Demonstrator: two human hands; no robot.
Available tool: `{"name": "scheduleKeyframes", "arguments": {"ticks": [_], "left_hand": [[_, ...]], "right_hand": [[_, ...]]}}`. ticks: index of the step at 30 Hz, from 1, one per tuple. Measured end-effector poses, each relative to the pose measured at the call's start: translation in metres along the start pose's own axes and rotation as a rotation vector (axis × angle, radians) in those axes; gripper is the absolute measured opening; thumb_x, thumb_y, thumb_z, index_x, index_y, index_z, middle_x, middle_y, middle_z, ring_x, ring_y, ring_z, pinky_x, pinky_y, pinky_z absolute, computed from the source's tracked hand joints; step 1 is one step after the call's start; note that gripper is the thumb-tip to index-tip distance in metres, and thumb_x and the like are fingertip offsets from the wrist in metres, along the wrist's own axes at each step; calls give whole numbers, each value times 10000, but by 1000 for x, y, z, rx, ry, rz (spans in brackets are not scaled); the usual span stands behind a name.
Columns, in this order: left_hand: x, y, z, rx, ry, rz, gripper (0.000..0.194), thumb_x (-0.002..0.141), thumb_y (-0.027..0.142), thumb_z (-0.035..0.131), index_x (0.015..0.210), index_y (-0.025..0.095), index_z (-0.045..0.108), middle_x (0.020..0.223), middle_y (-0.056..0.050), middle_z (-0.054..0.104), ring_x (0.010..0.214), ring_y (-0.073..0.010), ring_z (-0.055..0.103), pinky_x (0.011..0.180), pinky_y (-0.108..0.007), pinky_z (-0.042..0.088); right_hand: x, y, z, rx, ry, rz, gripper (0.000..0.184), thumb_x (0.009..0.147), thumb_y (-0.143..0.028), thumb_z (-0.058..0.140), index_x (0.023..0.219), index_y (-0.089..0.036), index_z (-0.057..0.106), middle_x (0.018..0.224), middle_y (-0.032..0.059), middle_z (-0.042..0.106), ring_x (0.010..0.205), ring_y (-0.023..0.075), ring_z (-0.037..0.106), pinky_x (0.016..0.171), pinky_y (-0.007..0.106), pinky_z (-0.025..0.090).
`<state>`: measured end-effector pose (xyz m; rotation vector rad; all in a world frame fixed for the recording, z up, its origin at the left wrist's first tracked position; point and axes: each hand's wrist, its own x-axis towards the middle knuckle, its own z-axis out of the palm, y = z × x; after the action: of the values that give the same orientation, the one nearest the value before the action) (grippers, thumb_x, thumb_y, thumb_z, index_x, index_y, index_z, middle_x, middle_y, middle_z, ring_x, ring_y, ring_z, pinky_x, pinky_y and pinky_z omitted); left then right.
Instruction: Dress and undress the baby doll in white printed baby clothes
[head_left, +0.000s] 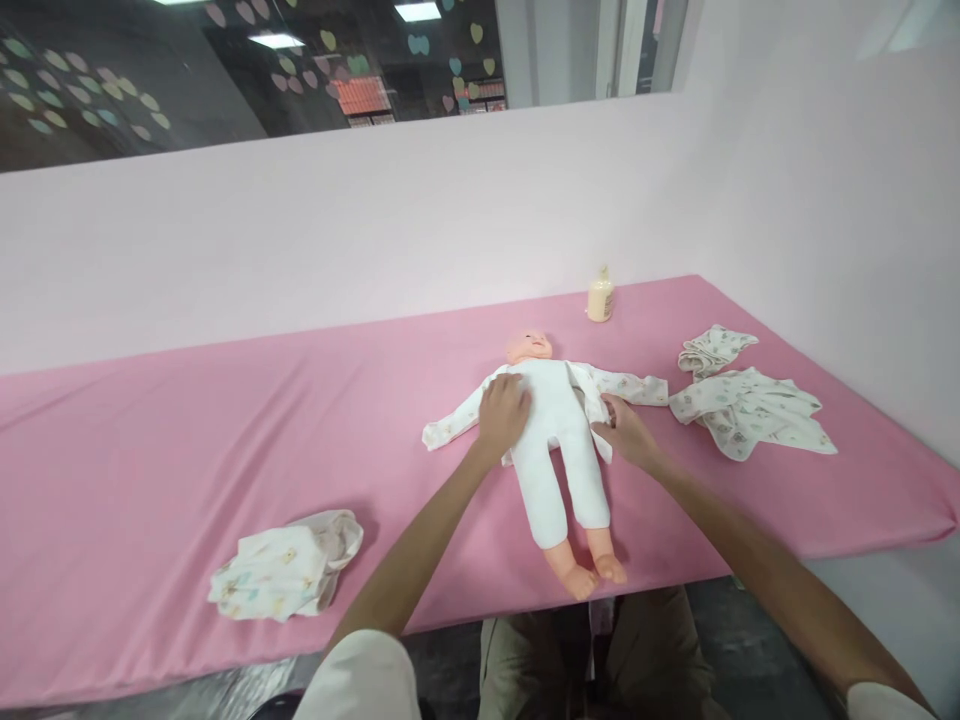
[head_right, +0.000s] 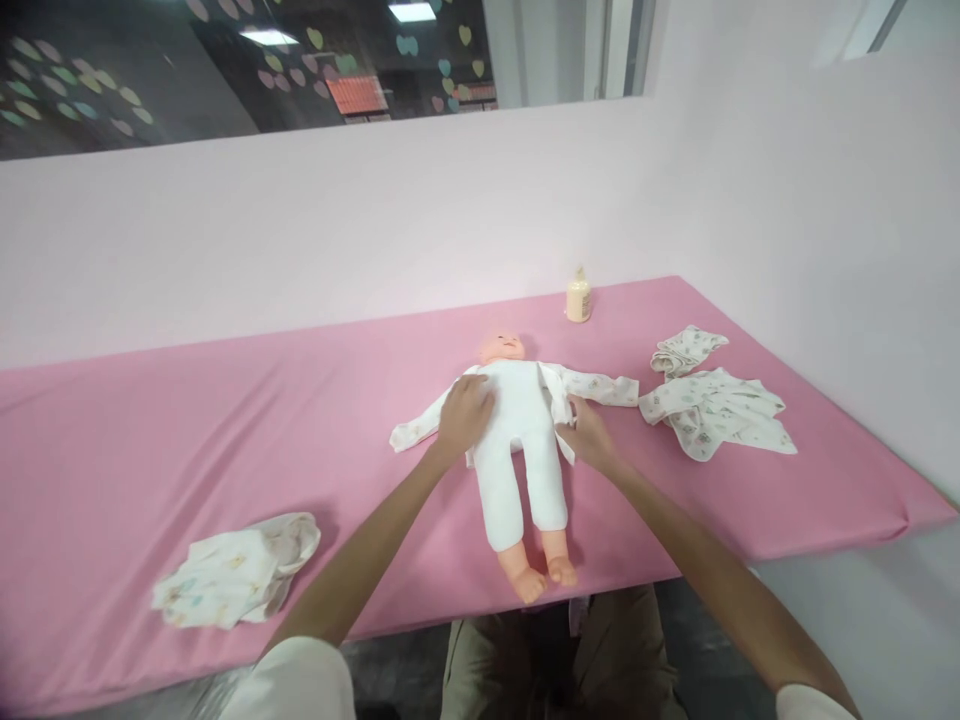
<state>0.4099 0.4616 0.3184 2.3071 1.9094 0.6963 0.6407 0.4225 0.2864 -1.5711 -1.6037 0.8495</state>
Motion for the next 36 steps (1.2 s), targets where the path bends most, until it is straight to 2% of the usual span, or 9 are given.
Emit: {"name": "scheduleKeyframes", "arguments": {"ticks": [3, 6, 9, 17, 21, 24, 29, 33, 36], "left_hand": [[-36, -32, 0, -251, -20, -253, 333, 918, 308, 477, 1198, 145, 556, 1201, -158, 639, 1121, -286, 603, 929, -416, 487], [-54, -42, 4, -627, -225, -396, 300, 898, 347, 502, 1117, 155, 574, 952, -99, 694, 811, -206, 666, 703, -318, 509], [-56, -36, 6, -850, -323, -538, 160, 869, 285, 503, 912, 150, 577, 624, -2, 583, 507, -119, 528, 495, -232, 385], [-36, -43, 1, -787, 12, -651, 62, 820, 206, 481, 776, 176, 512, 601, 23, 535, 511, -103, 493, 493, -215, 368], [-37, -43, 10, -721, -35, -576, 232, 826, 283, 552, 1031, 178, 535, 754, -3, 639, 647, -134, 597, 593, -231, 431], [-40, -38, 17, -554, -91, -462, 124, 860, 277, 495, 812, 179, 554, 731, -18, 629, 661, -146, 562, 623, -254, 395], [-34, -33, 1, -310, 21, -431, 334, 870, 237, 457, 566, 206, 321, 559, 10, 441, 566, -136, 387, 576, -280, 270], [-29, -18, -25, -603, 102, -444, 284, 868, 289, 490, 623, 200, 378, 583, 38, 367, 542, -105, 348, 527, -251, 261], [-30, 2, -33, -768, -4, -384, 196, 855, 311, 513, 708, 197, 452, 604, 47, 410, 504, -92, 386, 485, -232, 286]], "right_hand": [[-17, 8, 0, -52, -6, 31, 81, 767, -217, 536, 844, -204, 556, 715, 4, 585, 633, 174, 530, 576, 286, 379], [-22, 6, 3, 6, 6, 59, 217, 811, -251, 499, 638, -225, 371, 576, -23, 437, 538, 142, 416, 514, 279, 288], [-16, -11, 5, 93, 73, 64, 223, 844, -254, 467, 656, -228, 350, 605, -13, 436, 559, 144, 405, 518, 283, 281], [11, -68, 14, 205, 99, -77, 213, 853, -212, 418, 698, -231, 274, 664, -42, 299, 593, 126, 322, 545, 275, 272], [5, -67, 17, 171, 41, -79, 231, 845, -214, 429, 693, -233, 257, 657, -45, 267, 581, 128, 290, 543, 286, 248], [-3, -59, 21, 119, 9, -71, 218, 846, -227, 430, 696, -236, 272, 643, -46, 287, 573, 136, 307, 552, 291, 255], [-5, -58, 28, 44, -31, -80, 50, 844, -233, 423, 796, -249, 430, 639, -41, 399, 613, 170, 422, 592, 293, 296], [0, -68, 30, 49, -10, -124, 125, 846, -204, 390, 733, -243, 354, 630, -43, 371, 589, 158, 400, 586, 291, 287], [-4, -72, 30, 14, -128, -212, 144, 833, -172, 388, 716, -236, 333, 632, -42, 398, 600, 153, 431, 588, 289, 299]]}}
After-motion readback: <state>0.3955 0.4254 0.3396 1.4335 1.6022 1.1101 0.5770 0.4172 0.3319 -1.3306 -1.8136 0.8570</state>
